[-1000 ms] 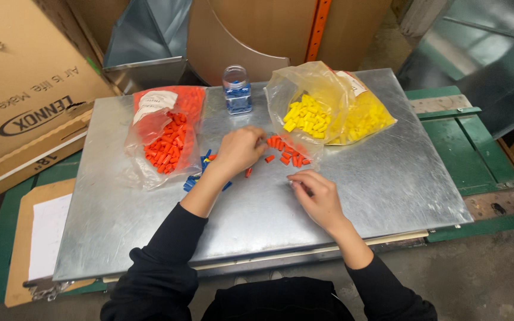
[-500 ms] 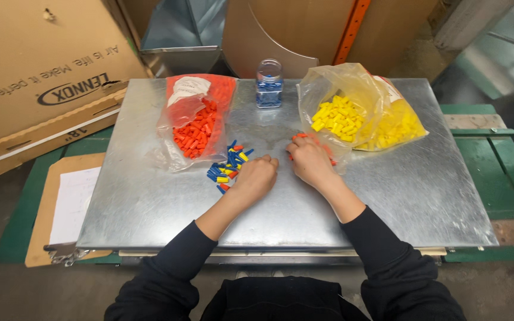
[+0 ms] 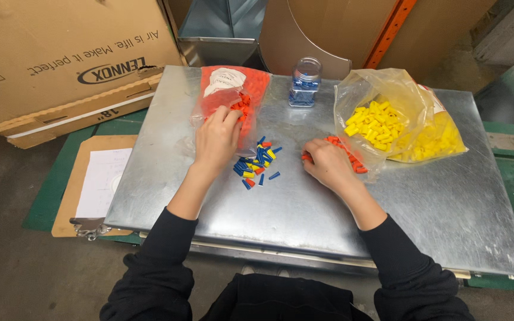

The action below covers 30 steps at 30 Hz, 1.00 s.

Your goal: The person sorts small plastic pieces by color on a metal table. They pick up blue, yellow, and red pieces from a mixed pile and place them into separate clear bags or a small container.

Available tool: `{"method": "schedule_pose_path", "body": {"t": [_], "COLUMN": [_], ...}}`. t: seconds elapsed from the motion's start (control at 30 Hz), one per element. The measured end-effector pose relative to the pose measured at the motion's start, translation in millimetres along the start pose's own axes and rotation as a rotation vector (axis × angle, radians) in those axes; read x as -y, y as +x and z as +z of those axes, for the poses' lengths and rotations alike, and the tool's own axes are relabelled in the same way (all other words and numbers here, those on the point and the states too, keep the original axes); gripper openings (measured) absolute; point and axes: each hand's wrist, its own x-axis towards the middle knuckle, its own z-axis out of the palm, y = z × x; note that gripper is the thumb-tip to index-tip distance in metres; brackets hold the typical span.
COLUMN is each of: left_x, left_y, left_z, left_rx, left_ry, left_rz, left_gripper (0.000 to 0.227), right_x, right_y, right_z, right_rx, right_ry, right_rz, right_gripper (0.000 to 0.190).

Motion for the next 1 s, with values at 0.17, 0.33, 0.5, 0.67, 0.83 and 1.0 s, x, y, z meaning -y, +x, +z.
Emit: {"method": "schedule_pose_path", "body": {"t": [0.17,0.33,0.5,0.67,0.83,1.0], "left_x": [22.5,35.7,19.8,8.8,3.5,-0.1], "left_y": [6.2,5.0,-12.5,-56.3,-82.5,-95.7], "left_z": [46.7,74.6,32.0,-17.4,-43.6,-54.3], "left_rx": [-0.025,0.034,0.075,0.069,0.128,0.197], "left_ry": [0.189,0.232,0.091,0.019,-0.043,-0.066], "left_rz": [0.039,-0.007,-0.101,-0.204,-0.32,-0.42], "left_gripper": [0.018,0.024,0.021,0.015,0.012,0.015], "right_x": [24.7,35.2,37.9,60.2,81.4,72.2], "right_y": [10.6,36.6,65.7,94.1,128.5,158.9], "right_z": [1.4,16.4,30.7,25.9,24.3,52.9], "right_rx": [-0.189,-0.423,-0.508,-0.532,-0.581,-0.581], "right_ry": [0.26,0.522,0.74,0.755,0.552,0.068], "right_rz": [-0.05,-0.136,-0.088,-0.057,-0.096,-0.155], "right_gripper": [0.018,0.019,0.021,0.02,0.022,0.012]}}
